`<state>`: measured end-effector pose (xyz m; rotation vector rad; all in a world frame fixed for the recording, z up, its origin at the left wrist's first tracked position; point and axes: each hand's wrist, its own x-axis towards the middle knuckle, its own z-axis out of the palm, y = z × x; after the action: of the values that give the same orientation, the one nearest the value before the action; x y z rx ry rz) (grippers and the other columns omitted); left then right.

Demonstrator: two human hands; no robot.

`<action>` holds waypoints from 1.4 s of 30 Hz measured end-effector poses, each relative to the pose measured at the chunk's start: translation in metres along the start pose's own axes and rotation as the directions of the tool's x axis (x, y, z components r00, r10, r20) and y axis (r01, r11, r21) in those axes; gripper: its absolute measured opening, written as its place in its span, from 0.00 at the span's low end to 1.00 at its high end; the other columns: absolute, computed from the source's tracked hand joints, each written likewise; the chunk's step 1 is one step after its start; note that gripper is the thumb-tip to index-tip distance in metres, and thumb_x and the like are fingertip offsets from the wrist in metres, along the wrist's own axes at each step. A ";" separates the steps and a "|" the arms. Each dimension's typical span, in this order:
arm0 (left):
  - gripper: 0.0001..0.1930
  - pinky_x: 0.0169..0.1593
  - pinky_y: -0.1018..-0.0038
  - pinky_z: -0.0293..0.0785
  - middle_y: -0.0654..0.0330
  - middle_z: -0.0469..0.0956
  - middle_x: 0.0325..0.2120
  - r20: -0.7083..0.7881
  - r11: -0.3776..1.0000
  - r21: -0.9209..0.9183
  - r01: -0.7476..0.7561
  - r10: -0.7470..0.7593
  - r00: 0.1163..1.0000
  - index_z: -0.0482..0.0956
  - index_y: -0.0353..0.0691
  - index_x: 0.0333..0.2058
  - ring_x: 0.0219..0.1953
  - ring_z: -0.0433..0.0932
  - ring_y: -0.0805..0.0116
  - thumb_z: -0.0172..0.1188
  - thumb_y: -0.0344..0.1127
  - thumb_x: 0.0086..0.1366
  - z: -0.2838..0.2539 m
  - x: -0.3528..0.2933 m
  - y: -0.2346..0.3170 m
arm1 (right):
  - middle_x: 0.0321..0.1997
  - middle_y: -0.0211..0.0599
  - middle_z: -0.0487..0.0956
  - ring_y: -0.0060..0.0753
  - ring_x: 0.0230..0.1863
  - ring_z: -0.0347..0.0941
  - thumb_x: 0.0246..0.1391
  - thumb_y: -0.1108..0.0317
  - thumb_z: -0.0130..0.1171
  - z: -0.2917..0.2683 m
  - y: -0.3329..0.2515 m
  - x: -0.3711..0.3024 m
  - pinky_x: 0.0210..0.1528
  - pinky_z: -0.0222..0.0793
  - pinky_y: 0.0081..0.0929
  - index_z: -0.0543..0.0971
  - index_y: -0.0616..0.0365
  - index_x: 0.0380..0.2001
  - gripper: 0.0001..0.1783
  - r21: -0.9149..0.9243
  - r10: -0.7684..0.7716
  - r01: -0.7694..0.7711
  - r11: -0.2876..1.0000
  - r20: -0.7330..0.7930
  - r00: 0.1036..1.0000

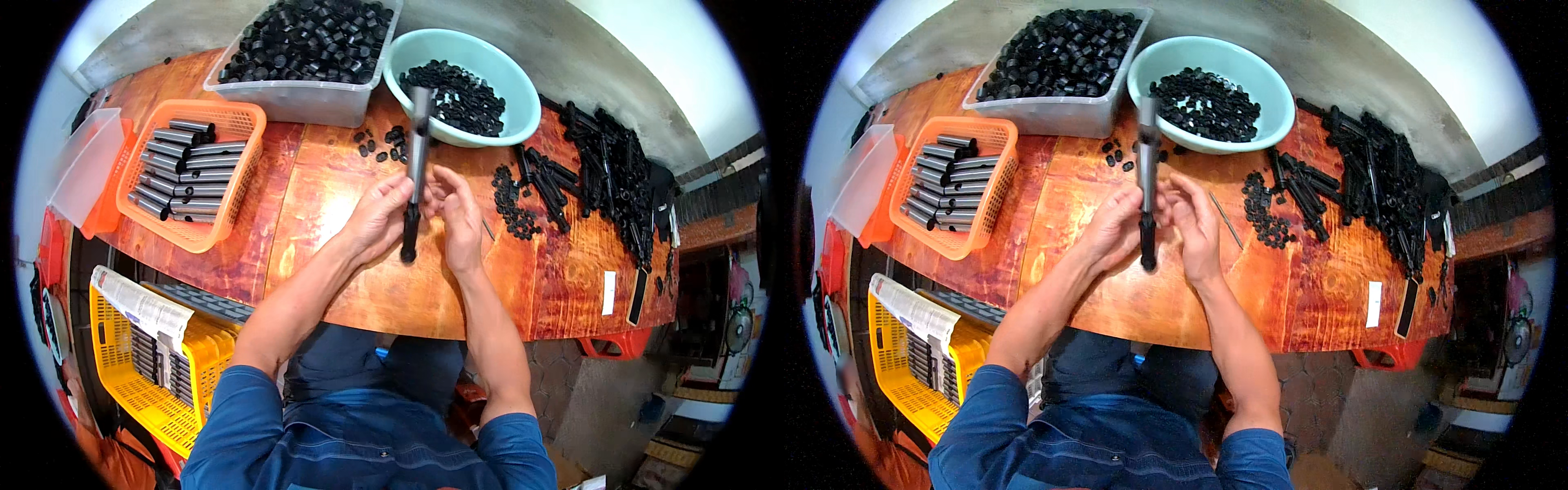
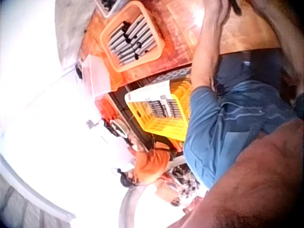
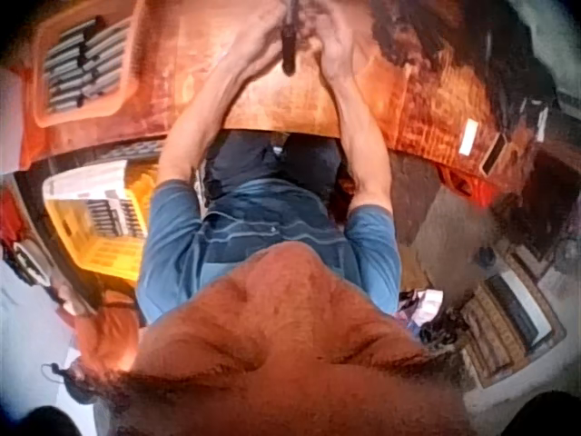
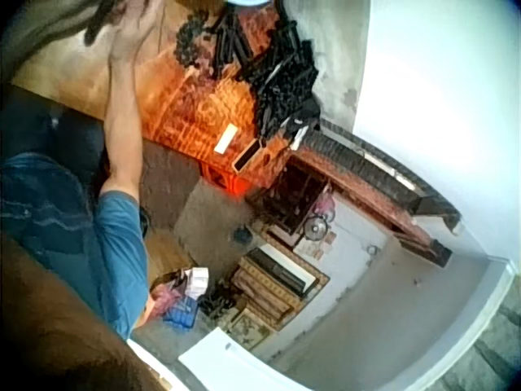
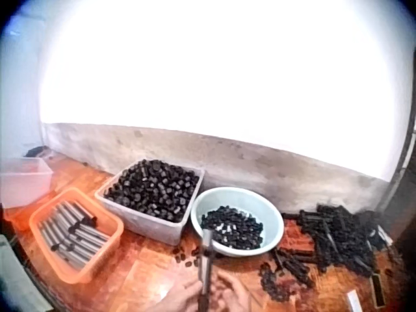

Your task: The person assembles small black plastic components onto cylindrical metal rods. They pick up a rod, insert a black piece, and use a thin metal tool to push it into place. The person repeats this process, placing finished rods into a yellow basket.

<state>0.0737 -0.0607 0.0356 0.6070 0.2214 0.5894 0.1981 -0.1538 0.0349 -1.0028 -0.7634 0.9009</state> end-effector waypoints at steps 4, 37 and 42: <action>0.19 0.56 0.63 0.76 0.56 0.82 0.40 -0.076 0.965 0.056 -0.257 0.260 0.962 0.74 0.37 0.54 0.47 0.80 0.63 0.60 0.43 0.72 -0.020 0.006 0.010 | 0.43 0.36 0.80 0.18 0.35 0.74 0.64 0.69 0.57 0.020 0.003 -0.006 0.36 0.71 0.19 0.74 0.65 0.57 0.20 -0.191 0.006 0.013 0.981 0.101 0.995; 0.30 0.19 0.75 0.55 0.68 0.57 0.15 -0.577 0.813 -0.238 -0.532 0.322 0.751 0.64 0.46 0.31 0.15 0.57 0.74 0.38 0.70 0.73 -0.040 0.019 0.038 | 0.70 0.47 0.60 0.43 0.73 0.53 0.66 0.32 0.38 0.024 0.022 -0.005 0.77 0.40 0.42 0.59 0.66 0.68 0.47 -0.441 -0.482 0.393 0.807 -0.107 0.870; 0.30 0.19 0.78 0.55 0.68 0.57 0.15 -0.514 0.860 -0.257 -0.442 0.265 0.816 0.64 0.46 0.31 0.14 0.54 0.77 0.41 0.70 0.71 -0.008 0.019 0.013 | 0.71 0.48 0.58 0.44 0.73 0.51 0.62 0.28 0.43 0.028 0.028 -0.004 0.75 0.40 0.43 0.57 0.65 0.69 0.52 -0.445 -0.420 0.381 0.810 0.012 0.907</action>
<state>0.0800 -0.0376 0.0366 0.1256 0.4398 1.1231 0.1648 -0.1398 0.0187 -1.2039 -1.0859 0.3115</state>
